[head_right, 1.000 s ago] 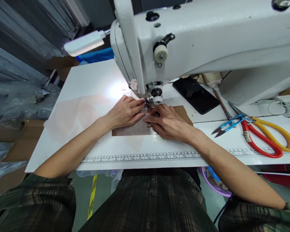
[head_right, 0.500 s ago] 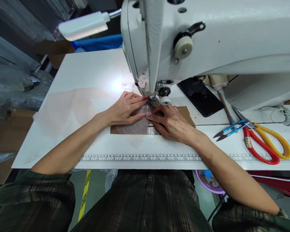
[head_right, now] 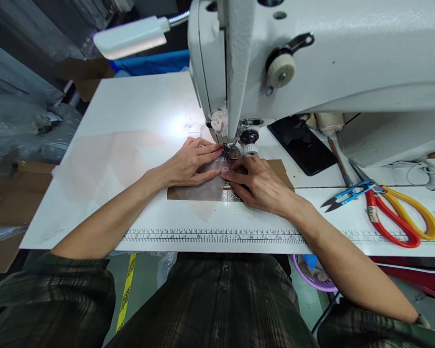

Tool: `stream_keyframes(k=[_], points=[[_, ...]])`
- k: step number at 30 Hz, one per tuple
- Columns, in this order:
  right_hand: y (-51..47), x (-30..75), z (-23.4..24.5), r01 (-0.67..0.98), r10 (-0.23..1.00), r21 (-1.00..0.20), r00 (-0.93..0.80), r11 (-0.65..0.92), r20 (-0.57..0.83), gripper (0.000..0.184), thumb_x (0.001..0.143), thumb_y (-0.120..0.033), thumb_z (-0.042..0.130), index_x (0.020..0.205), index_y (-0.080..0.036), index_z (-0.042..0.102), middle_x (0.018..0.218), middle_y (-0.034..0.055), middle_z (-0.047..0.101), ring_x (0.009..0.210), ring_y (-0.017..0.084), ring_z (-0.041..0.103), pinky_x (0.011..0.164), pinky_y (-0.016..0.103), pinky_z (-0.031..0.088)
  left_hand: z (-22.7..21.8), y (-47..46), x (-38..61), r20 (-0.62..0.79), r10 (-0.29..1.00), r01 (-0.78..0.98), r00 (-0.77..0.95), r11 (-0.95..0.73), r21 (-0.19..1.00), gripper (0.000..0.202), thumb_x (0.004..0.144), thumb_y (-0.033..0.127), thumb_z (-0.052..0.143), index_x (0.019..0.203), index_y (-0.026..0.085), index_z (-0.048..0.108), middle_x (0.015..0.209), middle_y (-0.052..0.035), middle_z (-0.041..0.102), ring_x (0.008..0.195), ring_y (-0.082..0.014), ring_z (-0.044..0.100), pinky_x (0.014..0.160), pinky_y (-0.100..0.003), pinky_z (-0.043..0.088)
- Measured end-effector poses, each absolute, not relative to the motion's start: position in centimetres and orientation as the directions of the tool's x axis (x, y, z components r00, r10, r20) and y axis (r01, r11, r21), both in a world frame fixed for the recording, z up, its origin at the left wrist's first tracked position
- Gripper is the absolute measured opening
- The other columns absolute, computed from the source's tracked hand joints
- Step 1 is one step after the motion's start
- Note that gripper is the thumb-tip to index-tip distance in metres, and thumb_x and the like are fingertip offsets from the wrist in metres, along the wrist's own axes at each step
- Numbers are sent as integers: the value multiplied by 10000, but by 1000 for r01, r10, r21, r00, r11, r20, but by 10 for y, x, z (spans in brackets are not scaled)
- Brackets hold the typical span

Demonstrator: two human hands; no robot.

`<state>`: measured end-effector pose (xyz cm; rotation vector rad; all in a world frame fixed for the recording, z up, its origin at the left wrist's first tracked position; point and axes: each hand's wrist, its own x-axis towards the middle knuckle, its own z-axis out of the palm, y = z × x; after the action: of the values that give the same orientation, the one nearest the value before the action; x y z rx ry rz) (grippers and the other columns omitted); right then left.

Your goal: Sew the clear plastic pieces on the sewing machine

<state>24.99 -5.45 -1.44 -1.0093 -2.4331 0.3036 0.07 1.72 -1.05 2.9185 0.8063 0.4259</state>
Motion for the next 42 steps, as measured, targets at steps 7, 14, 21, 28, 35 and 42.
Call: stream_keyframes(k=[7,14,21,28,35,42], points=[[-53,250,-15,593,706,-384,-607,708,364,312,987,-298,547,1219,-257,752,1155,134,645,1051,272,579,912,454,501,-8,14,2,215,548,514,808,-835,196,496,1013,462,489,1409,175,568,1486,-126,563,1175,-278,503,948,-445,377],[-50,253,-17,568,700,-410,-609,714,374,308,969,-283,581,1226,-263,750,1140,128,640,1057,264,578,920,450,505,-6,7,5,224,568,548,792,-823,149,485,1033,466,435,1375,156,581,1470,-137,570,1151,-289,515,953,-465,379],[-50,254,-15,570,708,-425,-615,703,346,305,976,-285,565,1211,-259,758,1153,131,630,1073,270,582,937,466,508,-17,3,10,415,407,454,814,-891,-18,304,1024,323,484,1079,95,677,1162,-171,699,1010,-266,623,872,-435,501],[-50,252,-15,570,719,-442,-599,692,352,303,973,-289,571,1209,-247,757,1142,131,645,1048,276,593,928,474,504,-15,3,4,508,265,313,820,-950,-11,201,962,266,576,1024,162,736,1074,-75,763,839,-183,690,773,-341,556],[-51,252,-16,602,735,-424,-582,677,348,347,989,-272,528,1279,-224,714,1161,141,644,1077,281,572,956,484,509,-5,1,-2,384,315,344,868,-939,-8,302,928,374,593,1091,184,761,1215,-90,737,868,-223,699,783,-385,539],[-52,249,-17,634,749,-398,-566,663,345,356,995,-279,508,1291,-254,702,1154,139,641,1067,285,563,951,507,522,-2,1,1,282,427,441,859,-897,14,360,952,387,555,1178,171,734,1298,-111,697,967,-259,694,840,-418,509]])
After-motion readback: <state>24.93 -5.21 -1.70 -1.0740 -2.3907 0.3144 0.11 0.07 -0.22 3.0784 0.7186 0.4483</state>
